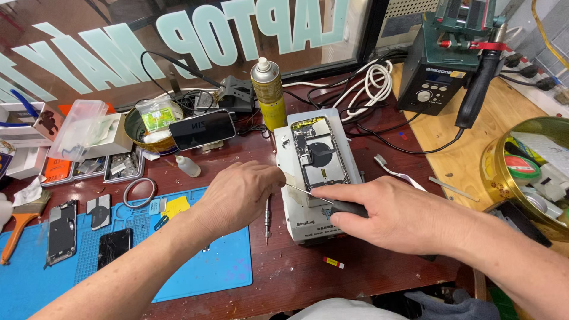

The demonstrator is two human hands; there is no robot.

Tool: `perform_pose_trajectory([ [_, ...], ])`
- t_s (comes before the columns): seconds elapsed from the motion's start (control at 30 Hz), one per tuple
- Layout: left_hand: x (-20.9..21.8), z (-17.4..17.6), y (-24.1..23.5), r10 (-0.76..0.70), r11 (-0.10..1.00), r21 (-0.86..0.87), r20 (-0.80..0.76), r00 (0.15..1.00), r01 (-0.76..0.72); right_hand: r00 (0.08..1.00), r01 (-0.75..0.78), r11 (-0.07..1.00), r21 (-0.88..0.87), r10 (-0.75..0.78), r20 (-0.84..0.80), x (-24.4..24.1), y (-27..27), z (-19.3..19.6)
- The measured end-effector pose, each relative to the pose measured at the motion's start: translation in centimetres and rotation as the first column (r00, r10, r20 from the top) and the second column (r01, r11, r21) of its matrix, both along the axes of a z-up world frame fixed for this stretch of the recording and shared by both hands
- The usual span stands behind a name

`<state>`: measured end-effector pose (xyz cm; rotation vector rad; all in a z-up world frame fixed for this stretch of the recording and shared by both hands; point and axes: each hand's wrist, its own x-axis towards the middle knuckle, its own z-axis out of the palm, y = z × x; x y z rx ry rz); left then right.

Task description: The person disassembles a smartphone, cleans the internal components with a toothbrush, and uses a screwdriver to remove and reposition internal parts. The person handles the phone chassis, circuit board, and screws while working at a cluttered repair bench.

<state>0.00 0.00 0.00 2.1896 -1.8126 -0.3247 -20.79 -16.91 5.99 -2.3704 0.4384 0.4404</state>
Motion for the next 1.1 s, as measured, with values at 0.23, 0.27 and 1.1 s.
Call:
perform_pose_trajectory([
  [0.23, 9.5, -5.5, 2.1, 0.561, 0.825, 0.027, -0.171, 0.810, -0.565, 0.983, -0.012, 0.959, -0.282, 0.064, 0.175, -1.6, 0.5, -0.3],
  [0.27, 10.3, -6.3, 2.3, 0.601, 0.789, 0.060, -0.286, 0.746, -0.612, 0.960, 0.003, 0.955, -0.298, 0.081, 0.268, -1.5, 0.1, -0.5],
  [1.1, -2.9, -5.9, -6.0, 0.454, 0.875, 0.028, -0.388, 0.802, -0.483, 0.660, 0.751, 0.626, 0.209, -0.711, -0.243, 0.6, 2.9, -3.6],
])
